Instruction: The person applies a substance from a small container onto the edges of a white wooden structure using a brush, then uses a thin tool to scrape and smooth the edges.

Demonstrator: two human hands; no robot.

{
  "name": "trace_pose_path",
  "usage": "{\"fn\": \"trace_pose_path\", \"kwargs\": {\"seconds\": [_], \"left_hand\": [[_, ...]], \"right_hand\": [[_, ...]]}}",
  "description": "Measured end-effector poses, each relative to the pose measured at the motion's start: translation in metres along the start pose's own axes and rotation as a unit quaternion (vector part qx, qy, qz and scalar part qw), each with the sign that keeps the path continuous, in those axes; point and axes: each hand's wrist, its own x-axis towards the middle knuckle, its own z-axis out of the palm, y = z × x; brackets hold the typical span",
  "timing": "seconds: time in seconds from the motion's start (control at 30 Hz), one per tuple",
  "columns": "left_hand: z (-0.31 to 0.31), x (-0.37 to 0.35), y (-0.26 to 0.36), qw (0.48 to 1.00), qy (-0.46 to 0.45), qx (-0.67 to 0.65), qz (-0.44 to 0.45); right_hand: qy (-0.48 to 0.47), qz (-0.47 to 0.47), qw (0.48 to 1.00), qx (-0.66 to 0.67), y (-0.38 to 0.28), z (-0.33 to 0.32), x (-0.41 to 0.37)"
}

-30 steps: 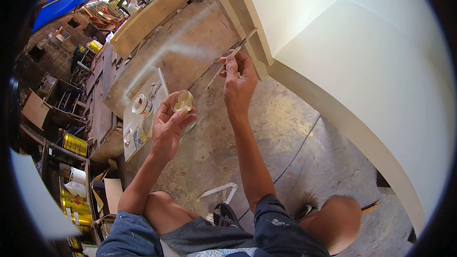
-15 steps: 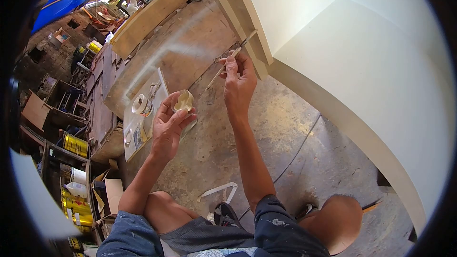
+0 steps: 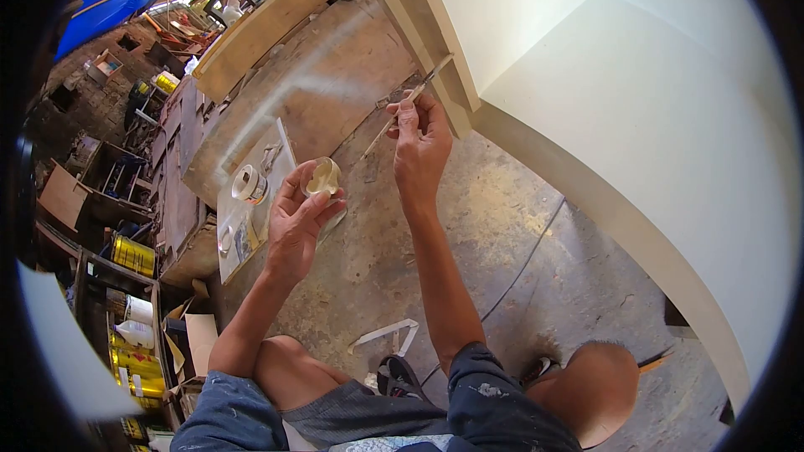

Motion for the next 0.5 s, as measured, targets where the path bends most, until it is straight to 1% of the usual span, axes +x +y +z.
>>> {"fn": "trace_pose_path", "kwargs": {"seconds": [0.23, 0.5], "left_hand": [[0.0004, 0.0005, -0.0005, 1.0, -0.001, 0.006, -0.001], [0.0005, 0.0002, -0.0004, 1.0, -0.001, 0.001, -0.002]], "right_hand": [[-0.001, 0.013, 1.0, 0.001, 0.0067, -0.0032, -0.0045], [0.006, 0.006, 1.0, -0.002, 0.0041, -0.0027, -0.0018]]}}
